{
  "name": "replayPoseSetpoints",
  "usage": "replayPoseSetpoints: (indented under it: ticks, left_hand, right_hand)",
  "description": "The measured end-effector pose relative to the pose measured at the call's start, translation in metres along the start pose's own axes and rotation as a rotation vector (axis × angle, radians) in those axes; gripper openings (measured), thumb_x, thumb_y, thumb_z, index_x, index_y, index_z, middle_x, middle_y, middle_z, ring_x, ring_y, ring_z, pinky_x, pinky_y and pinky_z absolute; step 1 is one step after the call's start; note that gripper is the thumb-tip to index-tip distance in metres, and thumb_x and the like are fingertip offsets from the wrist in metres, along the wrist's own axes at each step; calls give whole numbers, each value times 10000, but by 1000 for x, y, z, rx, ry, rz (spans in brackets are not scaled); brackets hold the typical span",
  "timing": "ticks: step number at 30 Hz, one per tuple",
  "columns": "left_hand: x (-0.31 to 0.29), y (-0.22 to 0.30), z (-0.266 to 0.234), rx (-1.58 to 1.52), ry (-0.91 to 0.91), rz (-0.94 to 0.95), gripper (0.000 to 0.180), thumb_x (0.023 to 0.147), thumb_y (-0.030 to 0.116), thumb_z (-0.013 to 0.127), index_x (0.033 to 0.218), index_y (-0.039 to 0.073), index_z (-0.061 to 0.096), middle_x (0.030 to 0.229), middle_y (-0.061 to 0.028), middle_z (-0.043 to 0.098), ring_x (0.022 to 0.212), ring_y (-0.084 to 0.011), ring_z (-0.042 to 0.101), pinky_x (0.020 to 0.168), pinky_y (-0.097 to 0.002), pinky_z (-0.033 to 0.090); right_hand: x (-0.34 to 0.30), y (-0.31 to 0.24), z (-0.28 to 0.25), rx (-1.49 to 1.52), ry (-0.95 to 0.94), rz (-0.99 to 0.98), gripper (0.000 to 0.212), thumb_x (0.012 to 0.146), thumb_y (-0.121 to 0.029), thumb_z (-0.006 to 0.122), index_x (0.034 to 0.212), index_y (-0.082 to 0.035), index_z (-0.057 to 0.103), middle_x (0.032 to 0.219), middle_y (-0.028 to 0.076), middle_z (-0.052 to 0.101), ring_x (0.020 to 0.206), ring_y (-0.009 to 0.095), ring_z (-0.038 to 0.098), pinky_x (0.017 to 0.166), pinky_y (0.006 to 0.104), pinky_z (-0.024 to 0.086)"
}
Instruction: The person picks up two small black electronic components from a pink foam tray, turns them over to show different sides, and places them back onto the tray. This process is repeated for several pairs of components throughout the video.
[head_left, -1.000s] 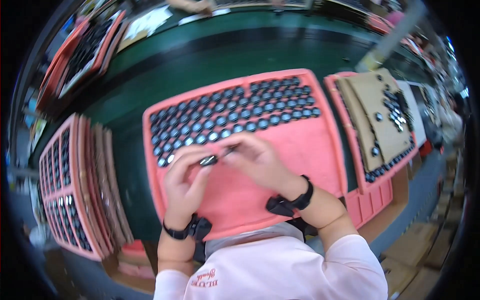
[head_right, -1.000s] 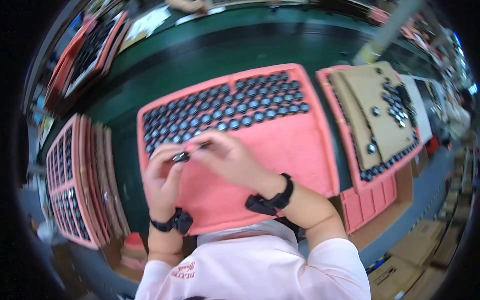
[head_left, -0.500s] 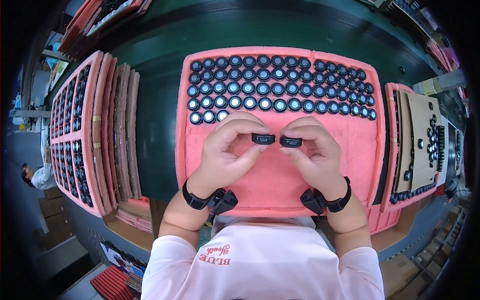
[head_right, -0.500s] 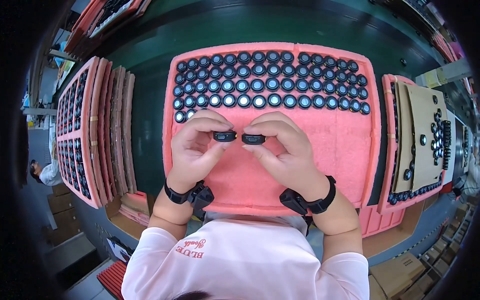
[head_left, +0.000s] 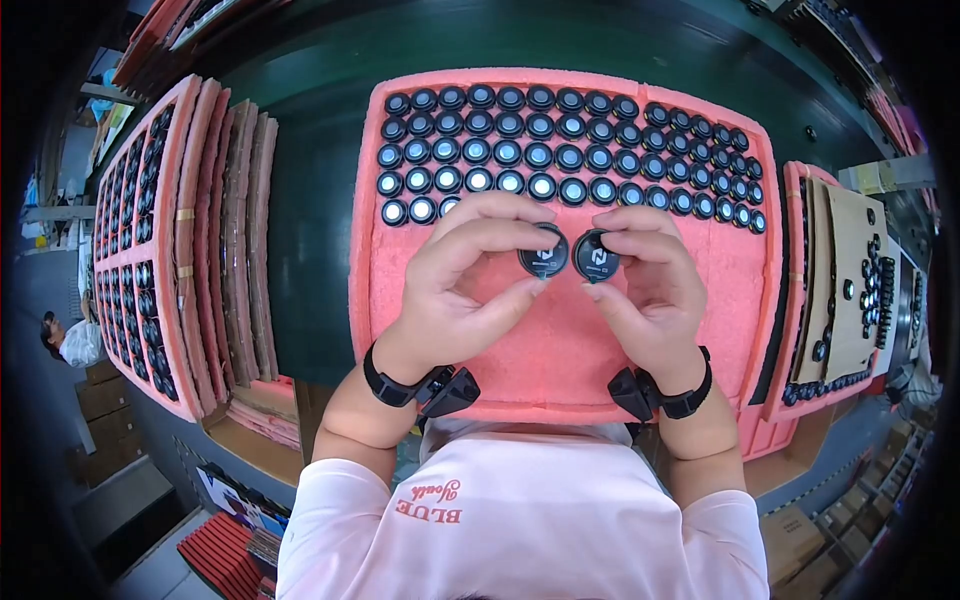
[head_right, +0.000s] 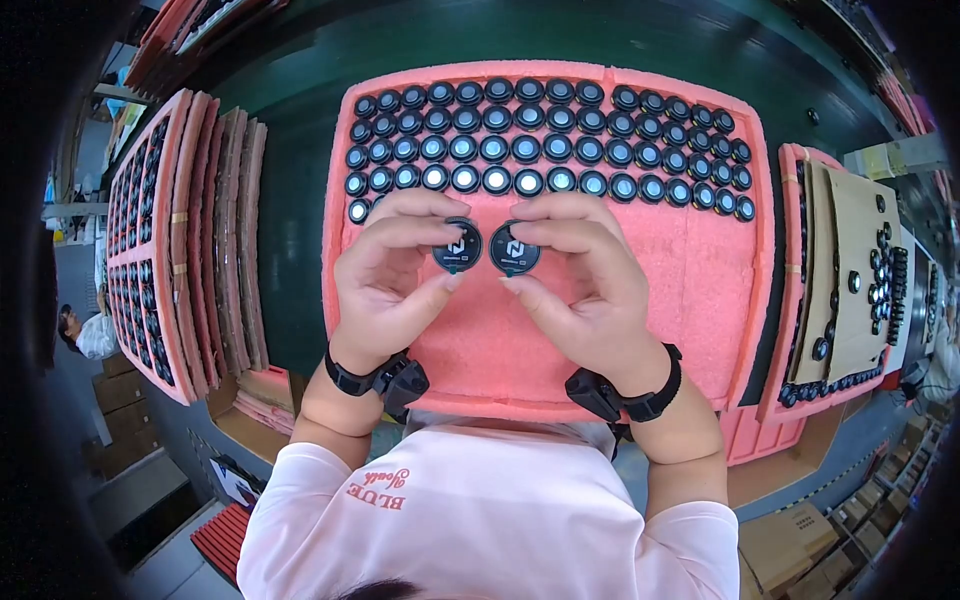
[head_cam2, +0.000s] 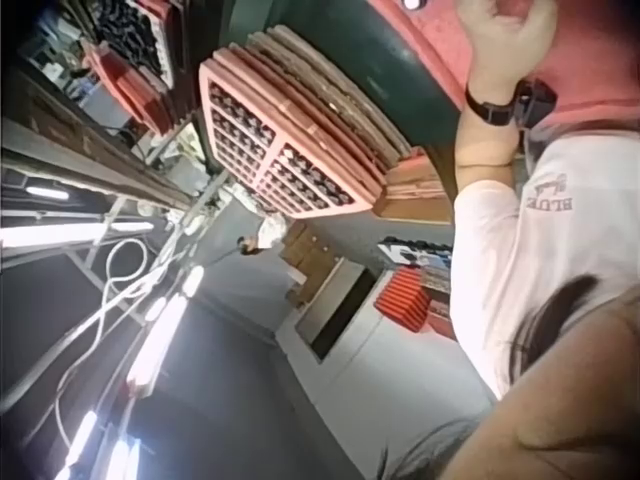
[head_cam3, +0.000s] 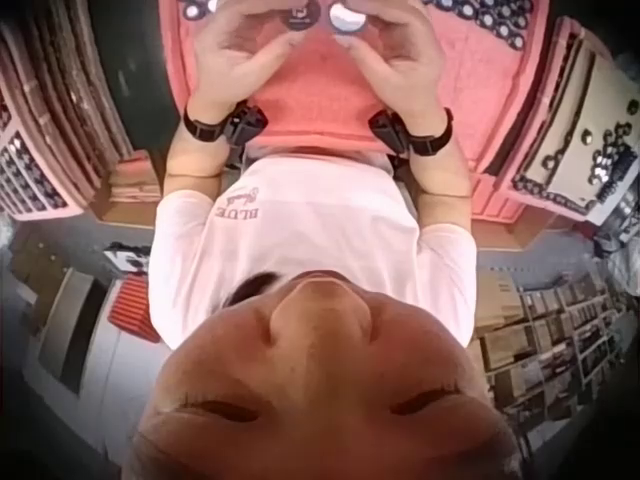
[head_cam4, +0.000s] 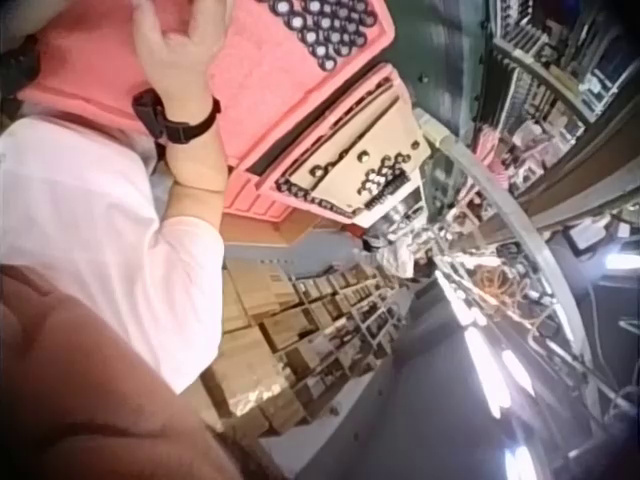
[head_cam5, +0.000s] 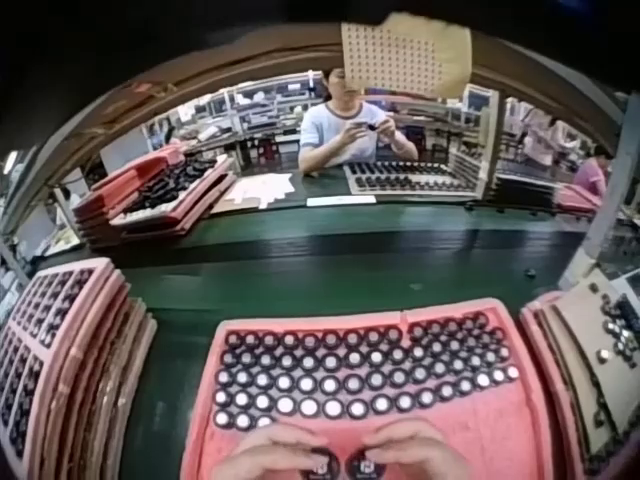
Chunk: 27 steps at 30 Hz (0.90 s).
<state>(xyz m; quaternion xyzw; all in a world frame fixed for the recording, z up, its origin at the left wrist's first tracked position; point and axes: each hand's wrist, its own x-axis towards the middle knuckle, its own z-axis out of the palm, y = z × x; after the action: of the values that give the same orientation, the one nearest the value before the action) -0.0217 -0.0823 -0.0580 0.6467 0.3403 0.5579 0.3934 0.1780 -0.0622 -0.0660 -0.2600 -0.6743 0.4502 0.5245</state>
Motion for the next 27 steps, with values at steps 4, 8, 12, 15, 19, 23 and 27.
replayPoseSetpoints:
  ticks: [4,8,12,15,19,23,27]
  left_hand:
    - [-3,1,5,-129,35,-18,455,729,-101,675,1153,-2,544,1194,-148,560,1131,-243,566,960,-345,479]
    - [-3,-3,3,-131,11,-1,528,725,-118,668,1207,10,493,1207,-149,554,1149,-242,560,964,-347,478]
    - [-4,-3,3,-111,-3,14,535,726,-123,664,1212,14,488,1207,-151,554,1146,-238,561,958,-346,480]
    - [-4,-3,2,-108,-5,20,531,726,-124,661,1210,16,494,1209,-151,555,1138,-236,563,950,-342,482]
    - [-4,-2,2,-107,-10,20,516,725,-123,661,1199,16,509,1212,-150,556,1123,-232,568,930,-334,487]
    - [-3,-3,-2,-32,-33,30,459,724,-112,673,1151,9,554,1213,-150,559,1109,-228,571,912,-327,490]
    - [-1,-1,-5,124,-85,82,388,726,-94,695,1089,5,598,1211,-148,561,1097,-221,573,904,-321,493]
  right_hand:
    - [0,1,0,65,-1,-41,439,732,108,697,1130,-2,547,1194,152,520,1104,243,557,906,327,504]
    - [0,2,-1,31,-12,-68,471,729,113,699,1149,-5,521,1191,153,521,1112,246,554,906,322,505]
    - [0,1,-1,13,-8,-76,471,728,115,699,1147,-7,521,1188,153,522,1107,245,556,905,321,507]
    - [0,1,-1,0,-10,-80,469,728,116,699,1144,-7,521,1189,154,522,1104,244,558,907,322,507]
    - [0,1,-1,-10,-10,-65,470,725,116,700,1141,-10,522,1184,153,525,1092,243,561,901,321,510]
    - [0,1,-1,4,5,-66,464,725,114,702,1135,-13,525,1179,149,531,1081,239,562,895,315,505]
    - [0,1,-7,-133,-78,-74,435,732,105,704,1119,-9,540,1195,149,527,1082,239,563,900,312,498]
